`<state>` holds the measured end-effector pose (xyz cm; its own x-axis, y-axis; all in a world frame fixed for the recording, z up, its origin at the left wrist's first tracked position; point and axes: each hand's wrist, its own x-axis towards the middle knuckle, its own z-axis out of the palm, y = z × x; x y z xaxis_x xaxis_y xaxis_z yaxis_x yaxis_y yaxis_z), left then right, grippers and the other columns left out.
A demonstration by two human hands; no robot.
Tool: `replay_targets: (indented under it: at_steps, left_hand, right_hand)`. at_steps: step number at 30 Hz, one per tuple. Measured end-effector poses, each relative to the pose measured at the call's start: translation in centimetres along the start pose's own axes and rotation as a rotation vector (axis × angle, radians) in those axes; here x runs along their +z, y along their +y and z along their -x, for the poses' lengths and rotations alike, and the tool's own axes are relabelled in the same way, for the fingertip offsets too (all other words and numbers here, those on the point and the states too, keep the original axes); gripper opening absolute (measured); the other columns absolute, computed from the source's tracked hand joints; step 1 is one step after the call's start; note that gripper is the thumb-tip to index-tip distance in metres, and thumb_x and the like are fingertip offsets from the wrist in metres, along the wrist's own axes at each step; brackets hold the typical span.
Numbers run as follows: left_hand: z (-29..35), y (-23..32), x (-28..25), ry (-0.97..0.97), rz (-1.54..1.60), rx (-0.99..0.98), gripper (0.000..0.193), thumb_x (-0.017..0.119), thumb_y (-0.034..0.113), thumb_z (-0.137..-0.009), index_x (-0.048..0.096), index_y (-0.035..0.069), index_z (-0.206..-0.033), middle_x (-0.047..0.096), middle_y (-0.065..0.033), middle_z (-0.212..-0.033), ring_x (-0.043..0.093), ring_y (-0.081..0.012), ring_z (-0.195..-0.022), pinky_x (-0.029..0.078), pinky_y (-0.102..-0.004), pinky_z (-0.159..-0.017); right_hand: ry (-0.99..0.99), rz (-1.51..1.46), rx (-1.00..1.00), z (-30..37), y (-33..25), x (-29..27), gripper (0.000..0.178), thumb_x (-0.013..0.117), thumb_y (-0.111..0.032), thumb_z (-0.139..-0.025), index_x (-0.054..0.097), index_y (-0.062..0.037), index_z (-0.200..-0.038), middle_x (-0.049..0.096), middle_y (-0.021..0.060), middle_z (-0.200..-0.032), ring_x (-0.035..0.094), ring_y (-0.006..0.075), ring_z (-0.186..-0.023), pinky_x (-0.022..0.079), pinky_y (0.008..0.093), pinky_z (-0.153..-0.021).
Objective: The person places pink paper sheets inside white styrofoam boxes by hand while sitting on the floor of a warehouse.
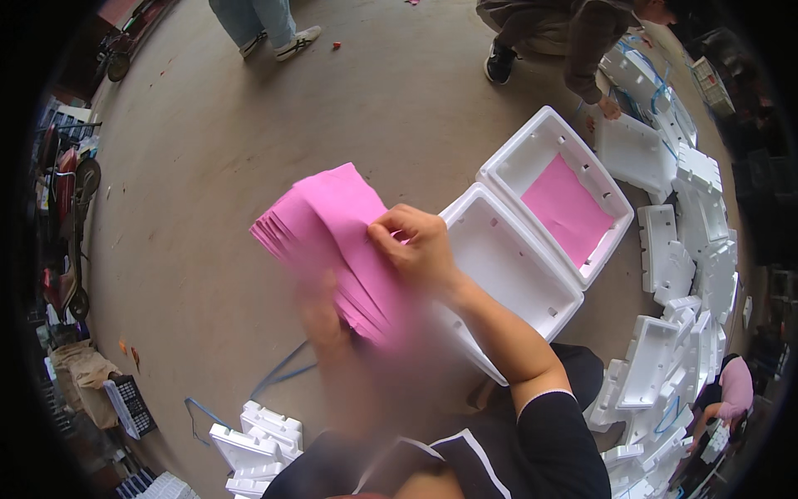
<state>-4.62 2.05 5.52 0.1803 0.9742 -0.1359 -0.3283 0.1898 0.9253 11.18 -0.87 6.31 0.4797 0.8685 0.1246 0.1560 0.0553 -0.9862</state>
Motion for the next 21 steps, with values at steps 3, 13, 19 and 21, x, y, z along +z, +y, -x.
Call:
replay_targets:
  at_steps: [3, 13, 19, 21]
  left_hand:
    - [-0.5, -0.3, -1.1, 0.001, 0.006, 0.009, 0.035, 0.061, 0.012, -0.085, 0.055, -0.010, -0.112, 0.062, -0.0125, -0.101, 0.060, -0.0181, -0.088, 0.048, -0.0304, -0.081]
    - [-1.3, 0.5, -2.2, 0.230, -0.055, -0.002, 0.048, 0.059, 0.022, -0.087, 0.049, -0.011, -0.120, 0.057, -0.0159, -0.110, 0.058, -0.0226, -0.095, 0.048, -0.0328, -0.082]
    - [-1.2, 0.8, -3.2, 0.227, -0.016, -0.009, 0.047, 0.058, 0.020, -0.088, 0.047, -0.012, -0.120, 0.057, -0.0184, -0.109, 0.060, -0.0241, -0.091, 0.051, -0.0340, -0.079]
    - [-1.0, 0.9, -3.2, 0.220, -0.020, -0.023, 0.047, 0.058, 0.020, -0.088, 0.046, -0.012, -0.120, 0.057, -0.0187, -0.108, 0.061, -0.0243, -0.091, 0.052, -0.0343, -0.079]
  right_hand:
    - [0.063, -0.208, 0.134, -0.3, -1.0, -6.8, 0.013, 0.059, -0.006, -0.089, 0.065, 0.0038, -0.083, 0.064, 0.0012, -0.075, 0.055, 0.0043, -0.065, 0.046, 0.0192, -0.059]
    - [-0.017, 1.017, -0.336, 12.2, 6.5, -11.2, 0.008, 0.070, -0.009, -0.074, 0.063, -0.0065, -0.076, 0.063, 0.0064, -0.078, 0.062, 0.0226, -0.069, 0.050, 0.0334, -0.061]
    - [0.073, 0.994, -0.091, 11.6, 9.4, -12.0, 0.032, 0.073, -0.016, -0.073, 0.064, -0.0072, -0.103, 0.064, 0.0103, -0.101, 0.059, 0.0274, -0.096, 0.046, 0.0384, -0.085]
    - [0.160, 1.122, -0.006, 8.6, 8.5, -14.1, 0.055, 0.075, -0.018, -0.070, 0.055, -0.0057, -0.119, 0.059, 0.0157, -0.114, 0.054, 0.0312, -0.107, 0.042, 0.0420, -0.093]
